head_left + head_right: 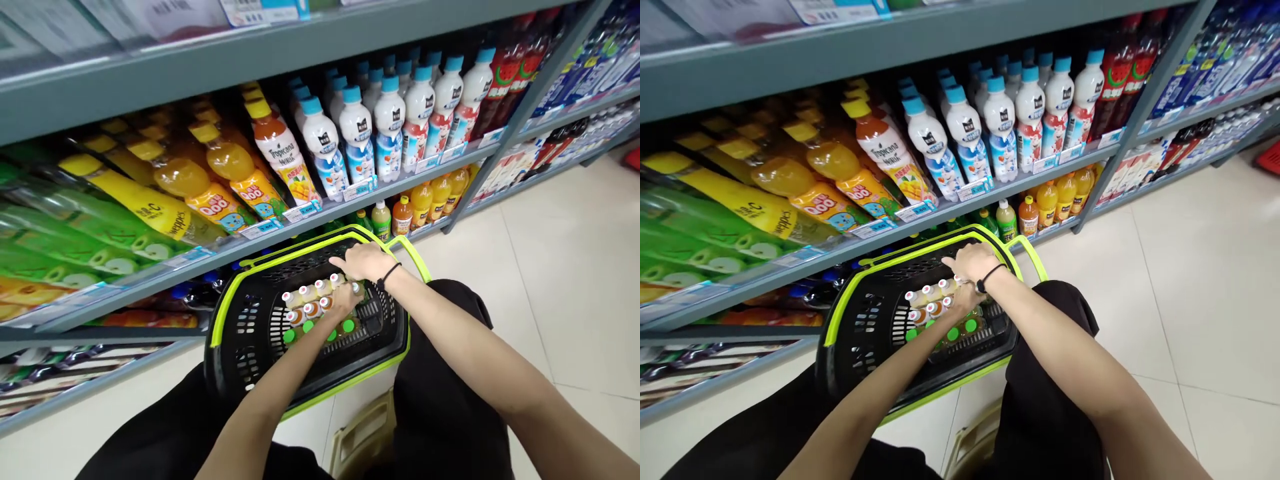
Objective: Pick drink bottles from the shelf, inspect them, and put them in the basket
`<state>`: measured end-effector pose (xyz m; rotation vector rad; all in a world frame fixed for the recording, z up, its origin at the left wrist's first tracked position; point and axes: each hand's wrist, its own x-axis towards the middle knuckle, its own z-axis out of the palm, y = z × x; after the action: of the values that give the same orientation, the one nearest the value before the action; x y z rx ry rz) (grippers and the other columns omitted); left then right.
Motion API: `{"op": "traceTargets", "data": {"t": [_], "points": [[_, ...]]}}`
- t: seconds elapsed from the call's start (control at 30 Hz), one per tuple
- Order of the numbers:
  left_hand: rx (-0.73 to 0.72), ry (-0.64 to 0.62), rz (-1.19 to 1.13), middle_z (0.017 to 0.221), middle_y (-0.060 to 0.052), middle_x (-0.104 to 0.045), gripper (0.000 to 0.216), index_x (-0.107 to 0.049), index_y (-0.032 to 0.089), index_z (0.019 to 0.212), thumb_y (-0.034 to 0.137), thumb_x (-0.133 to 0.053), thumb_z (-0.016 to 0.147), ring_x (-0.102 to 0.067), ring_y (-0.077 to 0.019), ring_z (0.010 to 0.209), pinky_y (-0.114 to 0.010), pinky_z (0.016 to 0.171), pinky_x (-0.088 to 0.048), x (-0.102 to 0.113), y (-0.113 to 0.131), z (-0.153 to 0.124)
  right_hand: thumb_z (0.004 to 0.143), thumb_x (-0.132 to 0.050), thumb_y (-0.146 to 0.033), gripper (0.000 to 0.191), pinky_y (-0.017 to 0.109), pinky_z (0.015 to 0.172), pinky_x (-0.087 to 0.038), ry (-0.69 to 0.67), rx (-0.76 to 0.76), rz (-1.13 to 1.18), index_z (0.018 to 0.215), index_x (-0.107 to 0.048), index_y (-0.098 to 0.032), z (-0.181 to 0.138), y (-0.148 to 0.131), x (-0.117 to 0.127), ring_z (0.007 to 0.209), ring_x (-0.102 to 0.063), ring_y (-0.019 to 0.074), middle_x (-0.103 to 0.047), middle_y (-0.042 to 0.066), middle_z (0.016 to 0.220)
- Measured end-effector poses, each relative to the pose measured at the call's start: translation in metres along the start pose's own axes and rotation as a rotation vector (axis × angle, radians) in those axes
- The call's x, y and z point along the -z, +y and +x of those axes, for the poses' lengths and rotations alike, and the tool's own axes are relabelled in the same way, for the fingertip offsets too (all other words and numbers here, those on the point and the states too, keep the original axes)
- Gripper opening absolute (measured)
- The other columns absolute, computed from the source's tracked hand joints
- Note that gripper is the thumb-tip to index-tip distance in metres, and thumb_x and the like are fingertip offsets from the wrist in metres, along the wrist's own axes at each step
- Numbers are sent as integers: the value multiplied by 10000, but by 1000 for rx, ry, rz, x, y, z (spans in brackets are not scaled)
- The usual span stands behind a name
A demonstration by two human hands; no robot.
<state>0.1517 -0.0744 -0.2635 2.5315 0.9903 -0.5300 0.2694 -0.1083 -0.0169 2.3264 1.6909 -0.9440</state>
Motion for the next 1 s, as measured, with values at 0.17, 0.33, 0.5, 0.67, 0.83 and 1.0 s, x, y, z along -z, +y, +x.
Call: {"op": "traceTargets", "data": {"t": [0.17,0.33,0.5,0.67,0.83,1.0], "points": [[-227,83,93,1325,-272,-656,445,-610,50,1348,258,-627,955,-650,-349,1237,-416,992,-522,41,-3,-18,1117,-251,-579,786,469,1103,-487,-21,-25,-65,1363,-690,24,-2,2,-4,1328,-633,390,-654,304,1369],[-450,83,189,1046,-209,-752,337,-721,119,1063,368,-498,1016,-739,-359,991,-433,879,-535,123,-66,-56,1103,-295,-587,760,476,1040,-526,11,-40,-108,1297,-733,4,-2,8,-7,1269,-671,405,-680,298,1329],[-348,174,188,944,-174,-770,350,-707,143,955,305,-399,988,-750,-345,943,-381,799,-510,176,-176,-93,1095,-388,-466,566,445,987,-531,194,-18,-117,1157,-782,-64,-6,7,-6,1194,-713,380,-736,258,1230],[-39,112,-385,752,-48,-744,343,-651,167,836,456,-474,891,-655,-208,601,-244,577,-416,174,-260,-102,1044,-441,-276,342,325,851,-519,504,-19,-73,1034,-753,-137,-13,5,12,979,-762,268,-788,147,1032],[40,157,-484,636,8,-693,313,-630,186,750,430,-448,822,-601,-194,527,-226,542,-377,169,-298,-103,1032,-407,-246,299,290,851,-499,930,-51,-18,1111,-671,-128,-38,17,104,911,-717,213,-765,121,1044],[122,301,-478,561,28,-648,432,-603,204,655,521,-377,844,-624,-191,634,-193,613,-372,160,-344,-93,983,-461,-250,390,360,995,-479,1588,-93,53,1327,-502,-69,-62,43,243,1070,-658,245,-680,189,1221]]}}
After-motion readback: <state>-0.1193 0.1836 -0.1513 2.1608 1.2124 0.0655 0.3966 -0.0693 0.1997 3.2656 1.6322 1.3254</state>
